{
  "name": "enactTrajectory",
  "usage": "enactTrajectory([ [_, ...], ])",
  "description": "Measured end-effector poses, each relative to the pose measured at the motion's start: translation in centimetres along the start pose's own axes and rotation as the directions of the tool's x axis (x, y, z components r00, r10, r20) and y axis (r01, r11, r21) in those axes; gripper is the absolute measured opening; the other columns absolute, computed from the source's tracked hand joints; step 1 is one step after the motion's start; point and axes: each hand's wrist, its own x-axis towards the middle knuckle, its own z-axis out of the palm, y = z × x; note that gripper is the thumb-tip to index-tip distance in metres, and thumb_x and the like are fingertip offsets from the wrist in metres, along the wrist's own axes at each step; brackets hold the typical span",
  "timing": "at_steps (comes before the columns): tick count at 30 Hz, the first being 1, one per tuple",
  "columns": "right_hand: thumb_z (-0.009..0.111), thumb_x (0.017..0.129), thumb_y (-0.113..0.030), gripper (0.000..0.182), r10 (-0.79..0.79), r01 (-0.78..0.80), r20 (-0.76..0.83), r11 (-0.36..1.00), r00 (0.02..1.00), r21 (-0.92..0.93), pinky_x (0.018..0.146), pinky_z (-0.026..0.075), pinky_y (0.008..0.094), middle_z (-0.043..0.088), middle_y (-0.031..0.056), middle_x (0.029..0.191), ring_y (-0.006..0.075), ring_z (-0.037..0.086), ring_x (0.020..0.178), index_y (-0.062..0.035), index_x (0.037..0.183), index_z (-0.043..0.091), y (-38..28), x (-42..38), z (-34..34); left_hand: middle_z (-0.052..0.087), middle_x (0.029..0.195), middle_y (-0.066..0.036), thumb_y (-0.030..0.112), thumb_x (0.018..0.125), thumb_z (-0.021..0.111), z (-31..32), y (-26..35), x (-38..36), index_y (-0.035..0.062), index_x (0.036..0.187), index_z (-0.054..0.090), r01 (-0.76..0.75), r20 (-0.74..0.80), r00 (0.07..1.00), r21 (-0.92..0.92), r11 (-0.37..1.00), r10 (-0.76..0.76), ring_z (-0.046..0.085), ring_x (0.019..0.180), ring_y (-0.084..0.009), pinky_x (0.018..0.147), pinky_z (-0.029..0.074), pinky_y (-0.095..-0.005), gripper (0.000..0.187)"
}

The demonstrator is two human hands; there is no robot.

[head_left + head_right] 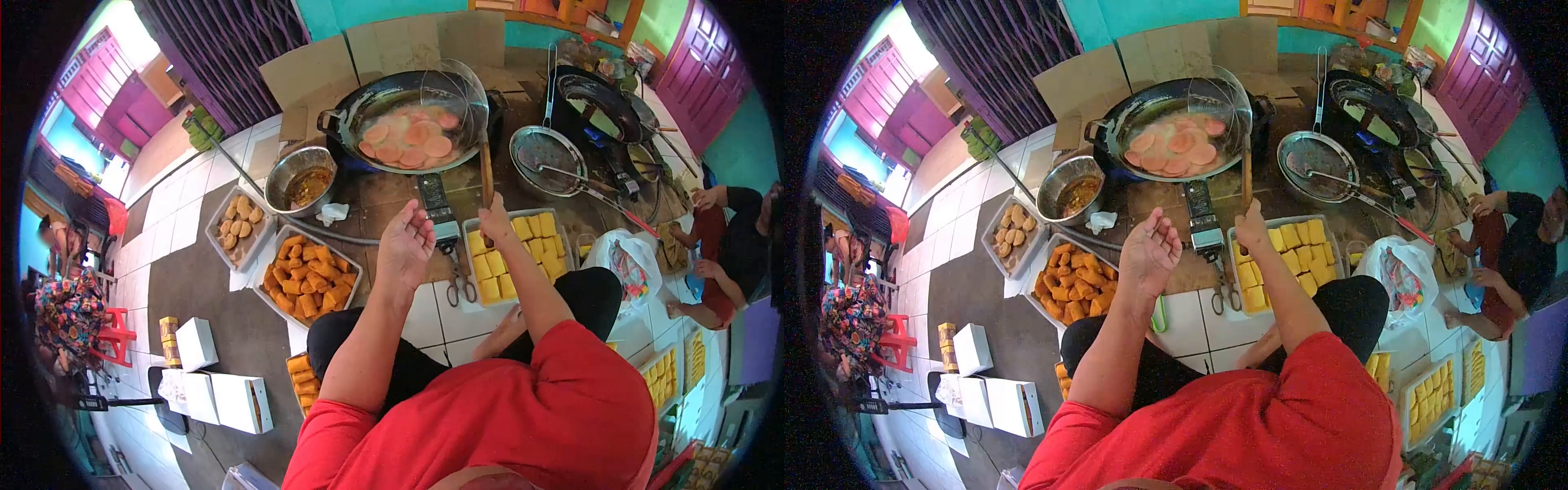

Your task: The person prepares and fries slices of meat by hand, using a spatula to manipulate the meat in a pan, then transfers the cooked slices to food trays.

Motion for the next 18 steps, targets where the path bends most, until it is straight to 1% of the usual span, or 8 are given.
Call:
enactTrajectory([
  [3,0.047,0.085,-0.006,0.058,0.036,-0.054,0.066,0.955,0.997,0.291,0.039,0.039,0.0305,0.051,0.0083,0.073,0.0137,0.048,0.047,-0.0090,0.139,0.027,0.0,-0.7,0.2,0.058,0.090,0.002,0.019,0.087,0.064,0.0,0.1,-0.1,0.0131,0.107,0.060,0.004,0.006,1.000,-0.006,1.000,-0.004,0.057,0.081,-0.0138,0.074,0.049,-0.0278,0.022],
  [6,0.045,0.088,-0.009,0.056,-0.033,-0.009,0.138,0.956,0.990,0.293,0.042,0.041,0.0317,0.051,0.0104,0.075,0.0161,0.048,0.049,-0.0018,0.138,0.022,-0.6,-2.5,-0.4,0.058,0.090,0.002,0.019,0.087,0.064,0.2,0.1,-0.1,0.0131,0.107,0.060,-0.002,0.012,1.000,-0.009,1.000,0.002,0.057,0.081,-0.0139,0.075,0.049,-0.0279,0.021],
  [9,0.045,0.088,-0.009,0.057,-0.087,0.080,0.121,0.995,0.989,0.063,0.052,0.048,0.0395,0.057,0.0162,0.079,0.0282,0.057,0.057,-0.0017,0.139,0.022,-1.6,-5.0,-0.9,0.058,0.090,0.002,0.019,0.087,0.064,-0.1,0.0,-0.2,0.0131,0.107,0.060,-0.005,0.013,1.000,-0.016,1.000,0.005,0.057,0.081,-0.0139,0.075,0.048,-0.0278,0.021],
  [10,0.045,0.088,-0.009,0.057,-0.255,0.258,0.068,0.965,0.964,-0.041,0.058,0.049,0.0429,0.058,0.0193,0.083,0.0336,0.058,0.063,-0.0027,0.140,0.021,-0.9,-4.8,-0.7,0.058,0.090,0.002,0.019,0.086,0.064,-0.1,0.0,-0.2,0.0131,0.107,0.060,-0.008,0.019,1.000,-0.018,1.000,0.008,0.057,0.081,-0.0139,0.075,0.048,-0.0278,0.021],
  [11,0.045,0.088,-0.009,0.058,-0.420,0.420,0.034,0.895,0.907,-0.151,0.064,0.049,0.0464,0.059,0.0224,0.086,0.0391,0.059,0.070,-0.0038,0.140,0.021,-0.4,-4.8,-0.3,0.058,0.090,0.002,0.019,0.086,0.064,-0.2,0.0,-0.2,0.0131,0.107,0.060,-0.010,0.023,1.000,-0.018,1.000,0.011,0.057,0.081,-0.0139,0.075,0.048,-0.0278,0.021],
  [12,0.045,0.088,-0.009,0.059,-0.576,0.560,0.019,0.786,0.818,-0.262,0.070,0.050,0.0498,0.060,0.0255,0.090,0.0446,0.060,0.077,-0.0049,0.141,0.020,0.2,-4.7,0.0,0.059,0.090,0.002,0.019,0.086,0.064,-0.3,0.1,-0.3,0.0131,0.106,0.061,-0.013,0.023,1.000,-0.017,1.000,0.014,0.057,0.081,-0.0138,0.075,0.048,-0.0278,0.021],
  [15,0.045,0.088,-0.009,0.062,-0.549,0.526,0.037,0.775,0.835,-0.350,0.085,0.044,0.0544,0.056,0.0330,0.109,0.0535,0.053,0.098,-0.0103,0.144,0.019,0.6,-5.7,0.2,0.059,0.090,0.002,0.019,0.086,0.064,-0.5,0.3,-0.5,0.0130,0.106,0.061,-0.023,0.022,0.999,-0.017,1.000,0.024,0.057,0.082,-0.0137,0.075,0.048,-0.0278,0.021],
  [18,0.046,0.089,-0.009,0.063,-0.529,0.508,0.079,0.746,0.845,-0.431,0.085,0.045,0.0535,0.051,0.0329,0.121,0.0512,0.054,0.101,-0.0106,0.145,0.018,-0.5,-7.7,-0.6,0.058,0.090,0.002,0.019,0.086,0.064,-0.8,0.3,-0.8,0.0130,0.106,0.061,-0.028,0.010,1.000,-0.024,0.999,0.028,0.057,0.082,-0.0136,0.075,0.048,-0.0275,0.021],
])
